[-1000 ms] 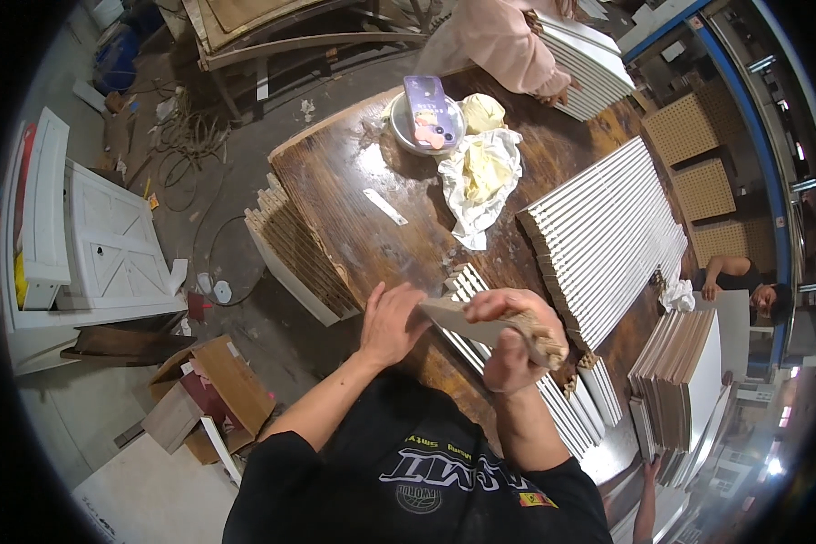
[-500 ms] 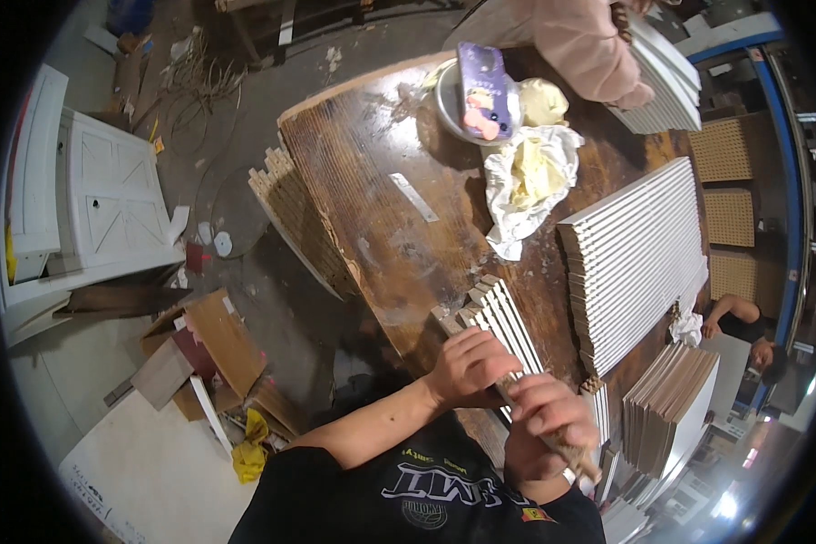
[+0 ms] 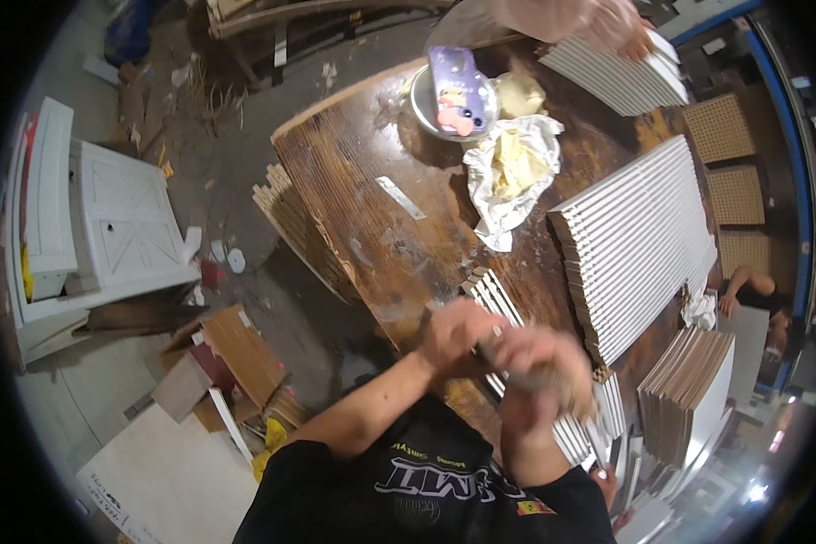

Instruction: The recorder is sanding and organizing wooden slats and cabinet panels in a furniture workshop.

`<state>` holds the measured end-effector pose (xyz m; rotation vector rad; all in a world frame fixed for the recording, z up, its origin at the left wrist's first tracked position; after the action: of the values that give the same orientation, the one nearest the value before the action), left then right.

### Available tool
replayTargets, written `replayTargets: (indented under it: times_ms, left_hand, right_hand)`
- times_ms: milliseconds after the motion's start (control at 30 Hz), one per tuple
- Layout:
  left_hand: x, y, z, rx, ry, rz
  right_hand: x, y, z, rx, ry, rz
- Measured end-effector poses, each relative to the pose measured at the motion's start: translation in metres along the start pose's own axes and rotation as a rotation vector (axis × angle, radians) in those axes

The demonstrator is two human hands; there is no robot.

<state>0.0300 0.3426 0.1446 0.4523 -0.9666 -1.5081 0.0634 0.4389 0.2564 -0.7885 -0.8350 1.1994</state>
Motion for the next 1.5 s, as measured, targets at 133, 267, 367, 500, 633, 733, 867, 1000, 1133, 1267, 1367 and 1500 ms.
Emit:
replayTargets:
  times_ms: [133, 267, 367, 500, 633, 733, 867, 1000, 1133, 1267, 1367, 1500]
  left_hand:
    - [-0.004, -0.023, -0.001, 0.223, -0.530, 0.226]
    - [0.013, -0.068, -0.029, 0.293, -0.688, 0.234]
    - [0.005, -0.070, -0.020, 0.238, -0.740, 0.337]
    - [0.000, -0.088, -0.025, 0.411, -0.860, 0.212]
    - [-0.007, -0.100, -0.036, 0.573, -0.833, -0.134]
    - [-0.013, -0.092, -0.034, 0.560, -0.870, -0.175]
    - [0.001, -0.070, -0.021, 0.279, -0.831, 0.201]
    - [0.016, -0.105, -0.055, 0.038, -0.758, 0.178]
    - [0.011, -0.080, -0.044, -0.028, -0.744, 0.147]
    - [0.008, -0.065, -0.038, 0.085, -0.696, -0.014]
    - [0.015, -0.040, -0.042, 0.190, -0.703, -0.056]
    - [0.015, -0.044, -0.051, 0.315, -0.659, -0.142]
  right_hand:
    - [0.050, 0.040, 0.025, -0.226, 0.329, 0.443]
    - [0.065, 0.061, 0.018, -0.456, 0.398, 0.483]
    - [0.064, 0.062, 0.010, -0.466, 0.380, 0.421]
    - [0.063, 0.064, -0.001, -0.496, 0.364, 0.339]
    - [0.050, 0.064, -0.016, -0.503, 0.295, 0.165]
    - [0.038, 0.076, -0.048, -0.418, 0.267, 0.205]
    - [0.007, 0.058, -0.079, -0.730, 0.044, -0.279]
    - [0.017, 0.052, -0.143, -0.428, 0.051, -0.382]
    - [0.073, 0.021, -0.213, -0.320, 0.189, -0.655]
    - [0.110, 0.001, -0.277, -0.424, 0.330, -0.931]
    - [0.115, -0.015, -0.293, -0.479, 0.326, -1.004]
    - [0.108, -0.011, -0.316, -0.523, 0.298, -1.009]
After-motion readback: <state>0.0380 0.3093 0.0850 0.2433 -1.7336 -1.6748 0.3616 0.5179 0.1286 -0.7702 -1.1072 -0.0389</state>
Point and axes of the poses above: each hand's wrist, its own z-axis towards the middle knuckle, its own x-axis out of the back of the hand, y = z × x, the point moved 10 cm from there along z, towards the middle knuckle, and after that the axes turned 10 degrees about z, right-handed, at the moved point
